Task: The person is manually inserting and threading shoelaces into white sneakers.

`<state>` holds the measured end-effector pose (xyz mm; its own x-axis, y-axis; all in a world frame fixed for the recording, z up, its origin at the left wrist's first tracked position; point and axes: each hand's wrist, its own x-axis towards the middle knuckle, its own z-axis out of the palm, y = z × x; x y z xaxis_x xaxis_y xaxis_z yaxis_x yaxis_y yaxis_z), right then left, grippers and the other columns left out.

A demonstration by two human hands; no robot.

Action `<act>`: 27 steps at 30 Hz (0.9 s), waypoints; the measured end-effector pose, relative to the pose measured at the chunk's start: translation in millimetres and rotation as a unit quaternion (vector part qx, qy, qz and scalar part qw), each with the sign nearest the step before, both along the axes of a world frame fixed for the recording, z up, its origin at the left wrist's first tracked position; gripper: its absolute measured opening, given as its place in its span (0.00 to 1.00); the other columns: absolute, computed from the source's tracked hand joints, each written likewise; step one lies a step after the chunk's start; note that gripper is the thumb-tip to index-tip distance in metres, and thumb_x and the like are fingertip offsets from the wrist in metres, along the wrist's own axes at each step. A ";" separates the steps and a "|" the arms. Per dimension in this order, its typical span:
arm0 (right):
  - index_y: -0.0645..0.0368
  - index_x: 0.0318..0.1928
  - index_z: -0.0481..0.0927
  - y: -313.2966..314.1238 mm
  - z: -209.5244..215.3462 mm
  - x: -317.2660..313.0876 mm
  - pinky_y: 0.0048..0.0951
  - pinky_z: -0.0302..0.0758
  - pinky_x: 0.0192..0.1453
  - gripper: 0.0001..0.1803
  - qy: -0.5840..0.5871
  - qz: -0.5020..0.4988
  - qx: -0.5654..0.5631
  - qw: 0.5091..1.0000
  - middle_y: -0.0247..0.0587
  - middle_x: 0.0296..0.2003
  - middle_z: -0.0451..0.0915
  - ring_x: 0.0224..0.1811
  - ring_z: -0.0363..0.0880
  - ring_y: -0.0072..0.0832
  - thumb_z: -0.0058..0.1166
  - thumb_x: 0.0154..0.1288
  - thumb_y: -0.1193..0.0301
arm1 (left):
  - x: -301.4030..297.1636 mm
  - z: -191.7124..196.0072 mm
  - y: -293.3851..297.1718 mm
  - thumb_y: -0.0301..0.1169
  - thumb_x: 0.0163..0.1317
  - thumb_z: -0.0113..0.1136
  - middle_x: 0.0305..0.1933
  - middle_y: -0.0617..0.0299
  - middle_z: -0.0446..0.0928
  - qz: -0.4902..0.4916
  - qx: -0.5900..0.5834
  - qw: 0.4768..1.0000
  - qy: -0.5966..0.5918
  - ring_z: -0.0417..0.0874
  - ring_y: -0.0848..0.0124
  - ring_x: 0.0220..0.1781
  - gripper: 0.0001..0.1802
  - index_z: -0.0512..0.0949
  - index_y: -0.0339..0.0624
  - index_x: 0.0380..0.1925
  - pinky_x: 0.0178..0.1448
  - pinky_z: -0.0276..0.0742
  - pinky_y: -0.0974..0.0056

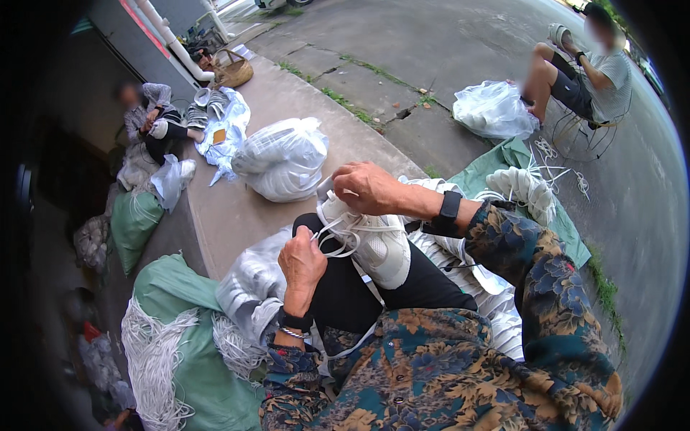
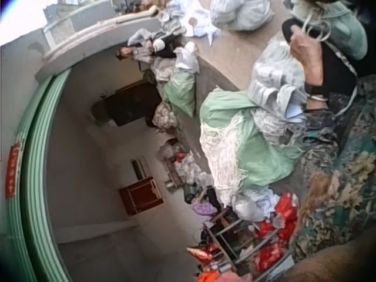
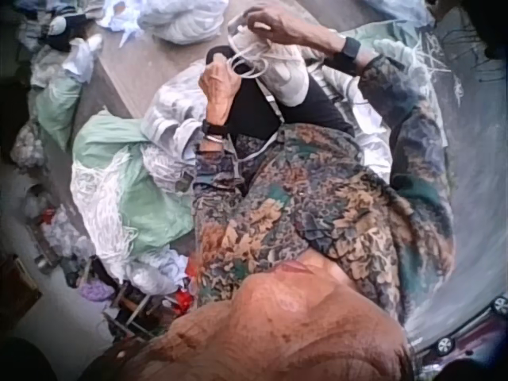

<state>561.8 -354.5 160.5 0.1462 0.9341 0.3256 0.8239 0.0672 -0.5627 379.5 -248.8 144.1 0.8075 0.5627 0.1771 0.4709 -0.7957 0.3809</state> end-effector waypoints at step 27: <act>0.59 0.31 0.74 13.0 -16.9 4.1 0.39 0.70 0.48 0.06 -0.009 -0.051 -0.030 0.998 0.48 0.41 0.75 0.47 0.72 0.44 0.54 0.49 0.76 | -25.0 -17.6 -30.6 0.28 0.64 0.44 0.22 0.58 0.75 -0.012 -0.465 0.870 -0.164 0.71 0.77 0.15 0.07 0.66 0.35 0.36 0.16 0.63 0.75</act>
<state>565.9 -341.6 143.6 0.2356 0.9328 0.2728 0.8345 -0.0503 -0.5487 354.5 -279.4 126.5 0.8127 0.5696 -0.1228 0.2041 -0.0808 0.9756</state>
